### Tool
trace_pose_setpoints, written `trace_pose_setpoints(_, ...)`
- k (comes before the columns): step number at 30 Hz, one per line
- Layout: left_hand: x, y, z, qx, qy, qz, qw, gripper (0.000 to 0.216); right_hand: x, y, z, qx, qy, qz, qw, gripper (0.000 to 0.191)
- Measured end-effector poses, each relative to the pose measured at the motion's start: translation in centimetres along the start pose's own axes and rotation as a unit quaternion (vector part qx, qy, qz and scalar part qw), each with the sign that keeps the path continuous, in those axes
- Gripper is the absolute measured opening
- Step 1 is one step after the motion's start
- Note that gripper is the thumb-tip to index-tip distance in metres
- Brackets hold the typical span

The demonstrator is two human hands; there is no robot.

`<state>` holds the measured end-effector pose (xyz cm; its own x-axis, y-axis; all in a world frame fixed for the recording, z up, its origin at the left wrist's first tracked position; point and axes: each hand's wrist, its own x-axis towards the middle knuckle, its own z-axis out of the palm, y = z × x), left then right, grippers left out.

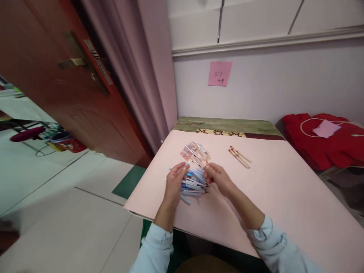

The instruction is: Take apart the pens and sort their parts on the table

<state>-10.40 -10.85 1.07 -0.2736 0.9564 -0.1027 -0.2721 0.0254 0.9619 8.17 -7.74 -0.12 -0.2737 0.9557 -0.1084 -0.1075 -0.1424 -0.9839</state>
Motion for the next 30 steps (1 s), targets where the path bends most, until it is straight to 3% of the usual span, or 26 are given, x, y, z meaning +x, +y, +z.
trace_pose_setpoints(2, -0.3, 0.1, 1.2, -0.058, -0.041, -0.033, 0.997, 0.046, -0.6, 0.7, 2.9, 0.073, -0.102, 0.032, 0.992, 0.040)
trace_pose_setpoints(5, -0.7, -0.1, 1.7, -0.092, -0.048, -0.065, 0.992, 0.041, -1.1, 1.4, 4.2, 0.138, -0.157, 0.085, 0.974, 0.040)
trace_pose_setpoints(10, -0.8, -0.3, 2.1, -0.111, -0.060, -0.101, 0.987, 0.036, -0.8, 1.8, 2.7, 0.227, -0.184, 0.177, 0.940, 0.043)
trace_pose_setpoints(15, -0.3, -0.1, 2.6, -0.126, -0.113, -0.061, 0.984, 0.038, -0.7, 1.3, 1.7, 0.249, -0.217, 0.206, 0.921, 0.043)
trace_pose_setpoints(18, 0.0, -0.5, 2.6, -0.116, -0.083, -0.042, 0.989, 0.031, -0.8, 1.2, 2.0, 0.189, -0.185, 0.163, 0.950, 0.046)
trace_pose_setpoints(22, -0.1, -1.4, 2.9, -0.109, 0.010, -0.038, 0.993, 0.031, -0.9, 1.4, 2.6, 0.000, -0.084, 0.017, 0.996, 0.047)
trace_pose_setpoints(26, -0.5, -1.6, 3.6, -0.110, 0.057, -0.040, 0.991, 0.033, -1.1, 1.6, 2.8, -0.157, -0.007, -0.090, 0.983, 0.043)
trace_pose_setpoints(30, -0.5, -1.2, 4.1, -0.121, 0.065, -0.033, 0.990, 0.032, -1.6, 1.2, 2.8, -0.235, 0.053, -0.162, 0.957, 0.030)
